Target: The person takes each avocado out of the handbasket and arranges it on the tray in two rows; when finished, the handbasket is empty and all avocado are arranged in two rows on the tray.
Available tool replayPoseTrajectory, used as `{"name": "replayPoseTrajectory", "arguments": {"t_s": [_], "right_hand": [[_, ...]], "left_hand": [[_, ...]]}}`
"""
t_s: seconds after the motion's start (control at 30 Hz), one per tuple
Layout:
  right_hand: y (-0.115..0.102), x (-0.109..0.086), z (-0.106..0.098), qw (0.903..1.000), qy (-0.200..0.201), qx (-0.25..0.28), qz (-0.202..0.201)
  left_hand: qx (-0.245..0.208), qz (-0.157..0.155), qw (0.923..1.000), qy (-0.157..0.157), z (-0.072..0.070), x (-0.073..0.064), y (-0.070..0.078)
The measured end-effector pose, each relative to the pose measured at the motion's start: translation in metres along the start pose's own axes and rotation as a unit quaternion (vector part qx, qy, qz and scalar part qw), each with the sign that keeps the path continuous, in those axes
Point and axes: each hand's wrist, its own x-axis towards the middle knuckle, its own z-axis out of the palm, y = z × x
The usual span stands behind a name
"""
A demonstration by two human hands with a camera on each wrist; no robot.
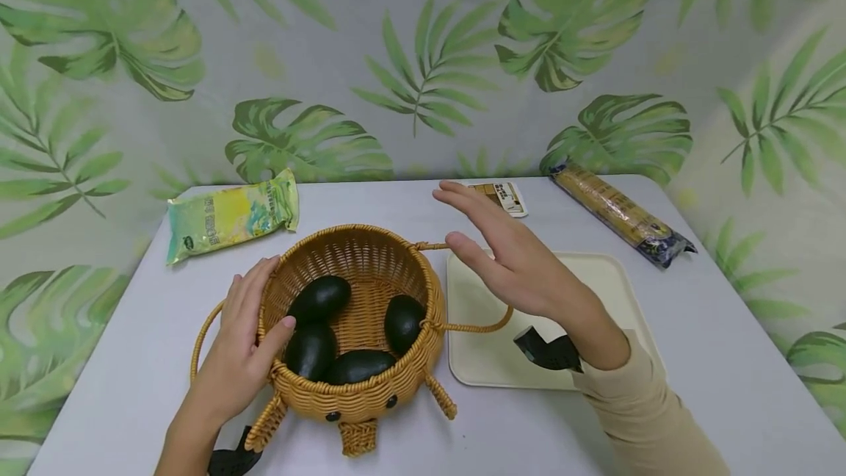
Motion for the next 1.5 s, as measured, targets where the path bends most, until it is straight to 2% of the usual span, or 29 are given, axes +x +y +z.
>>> {"name": "replayPoseTrajectory", "arguments": {"t_s": [0.33, 0.53, 0.87, 1.2, 1.5], "right_hand": [[-0.016, 0.019, -0.003, 0.9975, -0.046, 0.001, -0.053], [-0.028, 0.035, -0.005, 0.9947, -0.08, -0.003, -0.065], [-0.042, 0.061, -0.012, 0.9909, -0.096, -0.006, -0.094], [-0.046, 0.087, -0.002, 0.9854, -0.133, 0.042, -0.098], [-0.041, 0.107, 0.016, 0.9728, -0.16, 0.131, -0.105]], "left_hand": [[0.01, 0.004, 0.9999, 0.002, 0.0, 0.001, 0.0], [0.009, 0.002, 1.0, 0.005, -0.002, 0.0, 0.0], [0.012, 0.002, 0.9999, 0.001, -0.001, -0.001, -0.002], [0.019, 0.004, 0.9998, 0.001, -0.003, 0.002, -0.001], [0.016, -0.043, 0.9988, -0.013, -0.003, -0.002, 0.001]]}}
